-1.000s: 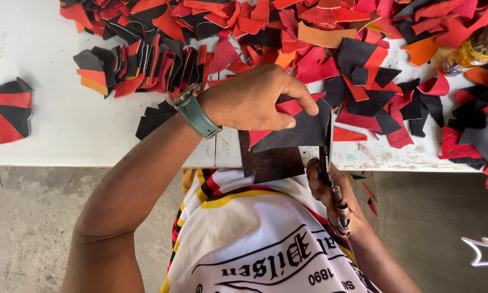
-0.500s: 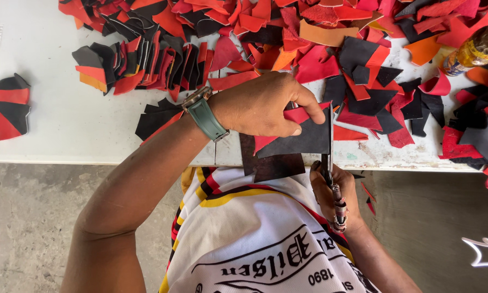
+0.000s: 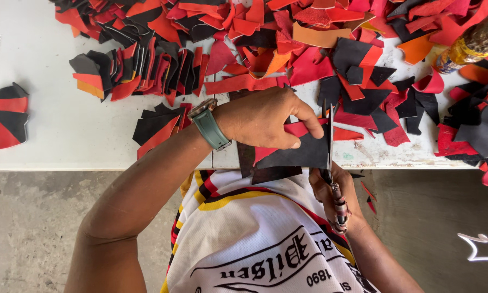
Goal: The person uses shears to cut red and black fabric pieces into smaller shapes on a white table. They repeatedly pick up fabric, align it, cut along edges, and place the cut pieces into a pile.
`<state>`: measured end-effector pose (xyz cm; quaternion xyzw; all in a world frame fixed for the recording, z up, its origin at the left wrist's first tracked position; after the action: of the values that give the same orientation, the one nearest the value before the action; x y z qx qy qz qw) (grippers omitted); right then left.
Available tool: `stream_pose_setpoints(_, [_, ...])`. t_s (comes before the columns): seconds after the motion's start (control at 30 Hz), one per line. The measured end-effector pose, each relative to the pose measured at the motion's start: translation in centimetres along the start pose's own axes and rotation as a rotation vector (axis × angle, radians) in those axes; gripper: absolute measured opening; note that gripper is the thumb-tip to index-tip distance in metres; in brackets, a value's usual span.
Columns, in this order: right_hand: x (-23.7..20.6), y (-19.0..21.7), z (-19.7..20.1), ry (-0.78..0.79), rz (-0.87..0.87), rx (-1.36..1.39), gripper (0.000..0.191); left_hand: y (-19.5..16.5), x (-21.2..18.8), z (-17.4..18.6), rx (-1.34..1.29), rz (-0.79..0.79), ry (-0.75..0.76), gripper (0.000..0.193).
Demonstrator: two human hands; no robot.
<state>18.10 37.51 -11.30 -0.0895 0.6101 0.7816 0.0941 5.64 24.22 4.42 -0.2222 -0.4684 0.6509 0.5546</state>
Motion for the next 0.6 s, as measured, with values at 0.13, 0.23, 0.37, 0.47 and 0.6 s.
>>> stream_pose_setpoints(0.13, [0.0, -1.4, -0.4, -0.017, -0.077, -0.043, 0.026, 1.0, -0.2, -0.4, -0.063, 0.173, 0.023, 0.036])
stream_pose_setpoints(0.23, [-0.2, -0.4, -0.4, 0.060, 0.038, 0.167, 0.020, 1.4, -0.5, -0.2, -0.092, 0.240, 0.030, 0.035])
stream_pose_setpoints(0.37, [-1.7, 1.9, 0.0, 0.269, 0.256, 0.182, 0.030, 0.8, -0.8, 1.4, -0.118, 0.106, 0.034, 0.033])
stream_pose_setpoints(0.47, [-2.1, 1.4, 0.1, 0.303, 0.172, 0.189, 0.052, 1.6, -1.3, 2.1, -0.106, 0.137, 0.050, 0.034])
stream_pose_setpoints(0.6, [-2.1, 0.4, 0.0, 0.288, 0.071, 0.117, 0.054, 1.6, -1.6, 2.5, -0.064, 0.115, 0.047, 0.035])
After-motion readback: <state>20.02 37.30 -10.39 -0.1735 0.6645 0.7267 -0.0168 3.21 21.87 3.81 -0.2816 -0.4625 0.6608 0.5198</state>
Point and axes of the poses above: each hand's wrist, its own x-axis towards the middle knuckle, its own z-axis out of the back of the hand, y = z × x, the point moved 8 cm from there along x, towards the middle knuckle, and after that the axes turned 10 degrees about -x, right-handed, at the moved point
